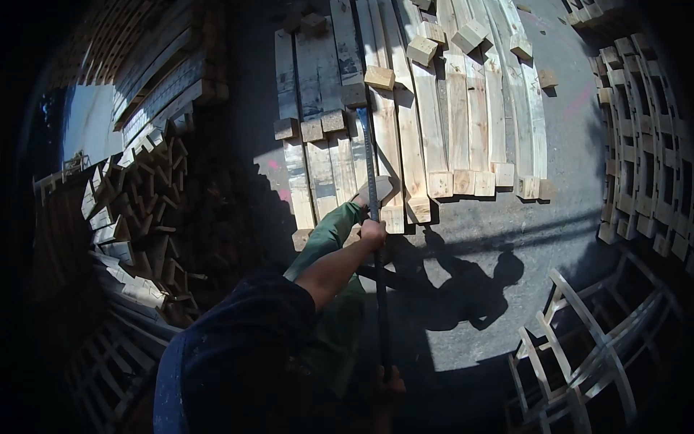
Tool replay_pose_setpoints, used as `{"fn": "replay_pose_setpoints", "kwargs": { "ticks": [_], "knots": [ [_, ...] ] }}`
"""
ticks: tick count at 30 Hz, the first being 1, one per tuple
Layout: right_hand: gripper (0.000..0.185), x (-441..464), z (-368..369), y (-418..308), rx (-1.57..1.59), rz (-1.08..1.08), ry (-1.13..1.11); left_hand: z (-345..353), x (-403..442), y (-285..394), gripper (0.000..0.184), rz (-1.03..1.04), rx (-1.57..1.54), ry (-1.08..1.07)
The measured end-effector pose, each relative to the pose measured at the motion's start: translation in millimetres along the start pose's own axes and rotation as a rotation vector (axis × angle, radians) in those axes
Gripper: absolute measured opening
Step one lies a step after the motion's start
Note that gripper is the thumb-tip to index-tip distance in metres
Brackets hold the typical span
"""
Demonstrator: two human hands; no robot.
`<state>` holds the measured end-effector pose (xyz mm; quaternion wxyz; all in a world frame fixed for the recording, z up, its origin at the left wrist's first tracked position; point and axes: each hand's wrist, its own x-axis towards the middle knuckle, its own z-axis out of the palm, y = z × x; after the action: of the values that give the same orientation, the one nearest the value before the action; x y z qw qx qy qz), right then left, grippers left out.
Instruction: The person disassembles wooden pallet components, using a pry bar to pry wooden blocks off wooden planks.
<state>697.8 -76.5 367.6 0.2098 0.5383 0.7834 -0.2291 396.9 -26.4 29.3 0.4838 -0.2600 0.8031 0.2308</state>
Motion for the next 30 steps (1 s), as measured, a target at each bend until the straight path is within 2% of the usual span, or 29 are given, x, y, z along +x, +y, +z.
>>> {"fn": "replay_pose_setpoints", "kwargs": {
  "ticks": [1,2,3,4,5,6,7,8,10,12,13,14,15,16,17,19,21,22,23,25,26,27,28,29,30],
  "knots": [
    [0.038,-7.1,25.3,25.4,-0.004,0.004,0.016,25.9,9.2,-16.3,0.023,0.137,0.132,0.13],
    [0.039,9.9,52.6,55.2,0.071,0.037,-0.095,47.8,21.8,-41.7,0.026,0.016,0.026,0.145],
    [0.04,48.0,69.3,80.0,0.145,0.057,-0.186,71.4,29.2,-35.2,0.03,-0.089,-0.095,0.144],
    [0.04,74.4,93.2,104.8,0.157,0.031,-0.12,102.9,57.8,-5.1,0.03,-0.027,-0.13,0.134],
    [0.038,77.0,113.8,116.9,0.194,0.0,-0.094,105.5,70.9,6.4,0.031,0.069,-0.094,0.156],
    [0.036,56.4,120.6,117.7,0.224,-0.002,-0.125,96.5,66.1,-22.7,0.033,0.112,-0.019,0.183],
    [0.038,46.7,128.5,122.6,0.194,0.161,-0.305,82.4,45.8,-68.3,0.034,0.132,0.083,0.196],
    [0.037,26.0,131.3,120.3,0.214,0.18,-0.35,68.0,38.2,-67.1,0.038,0.131,0.017,0.129],
    [0.037,11.5,126.4,99.3,0.241,0.182,-0.363,48.2,30.7,-69.4,0.036,0.182,0.003,0.126],
    [0.041,-18.6,91.8,61.2,0.209,0.03,-0.164,16.6,9.0,-54.4,0.034,0.192,-0.055,0.095],
    [0.041,-25.4,61.0,38.7,0.218,0.029,-0.164,5.4,4.9,-55.4,0.033,0.177,-0.128,0.009],
    [0.035,-33.4,21.4,14.7,0.154,-0.112,-0.059,-4.0,-4.5,-58.7,0.032,0.156,-0.199,-0.081],
    [0.032,-41.4,-10.6,0.0,0.088,-0.255,0.055,-12.1,-13.6,-56.9,0.032,0.164,-0.197,-0.082],
    [0.028,-53.5,-34.0,1.2,-0.055,-0.392,0.005,-18.8,-24.7,-54.9,0.031,0.127,-0.198,-0.18],
    [0.028,-56.5,-64.5,-16.8,-0.054,-0.389,0.015,-26.2,-32.6,-48.6,0.031,0.093,-0.197,-0.278],
    [0.025,-42.4,-120.4,-73.6,0.081,-0.002,-0.134,-51.9,-64.5,-15.4,0.029,0.048,-0.181,-0.319],
    [0.025,-17.0,-130.1,-119.3,-0.022,-0.057,-0.162,-71.1,-52.2,12.0,0.024,-0.011,-0.201,-0.362],
    [0.025,-12.3,-130.6,-133.0,-0.123,-0.116,-0.188,-79.1,-27.0,22.4,0.017,0.058,-0.317,-0.393],
    [0.025,-12.6,-123.4,-143.1,-0.13,-0.106,-0.194,-77.1,55.0,19.5,0.008,0.044,-0.311,-0.487],
    [0.038,4.2,-89.8,-151.8,-0.163,-0.11,-0.105,-83.9,53.1,51.4,0.005,-0.022,-0.309,-0.519],
    [0.039,6.1,-78.8,-140.2,-0.189,-0.197,0.005,-75.0,48.2,37.1,0.006,-0.025,-0.32,-0.457],
    [0.039,7.3,-59.6,-128.9,-0.171,-0.189,-0.011,-74.2,53.3,23.7,0.007,-0.009,-0.32,-0.391],
    [0.038,2.8,-42.7,-107.7,-0.114,-0.123,-0.046,-46.1,133.2,-51.6,0.027,-0.094,-0.74,-0.585],
    [0.037,-2.3,-21.0,-79.1,-0.058,-0.058,-0.07,-46.4,73.8,-25.5,0.017,-0.002,-0.441,-0.383],
    [0.037,-3.9,35.6,-27.4,0.007,-0.059,-0.113,-17.8,73.4,-35.8,0.027,-0.085,-0.084,-0.139]
  ]
}}
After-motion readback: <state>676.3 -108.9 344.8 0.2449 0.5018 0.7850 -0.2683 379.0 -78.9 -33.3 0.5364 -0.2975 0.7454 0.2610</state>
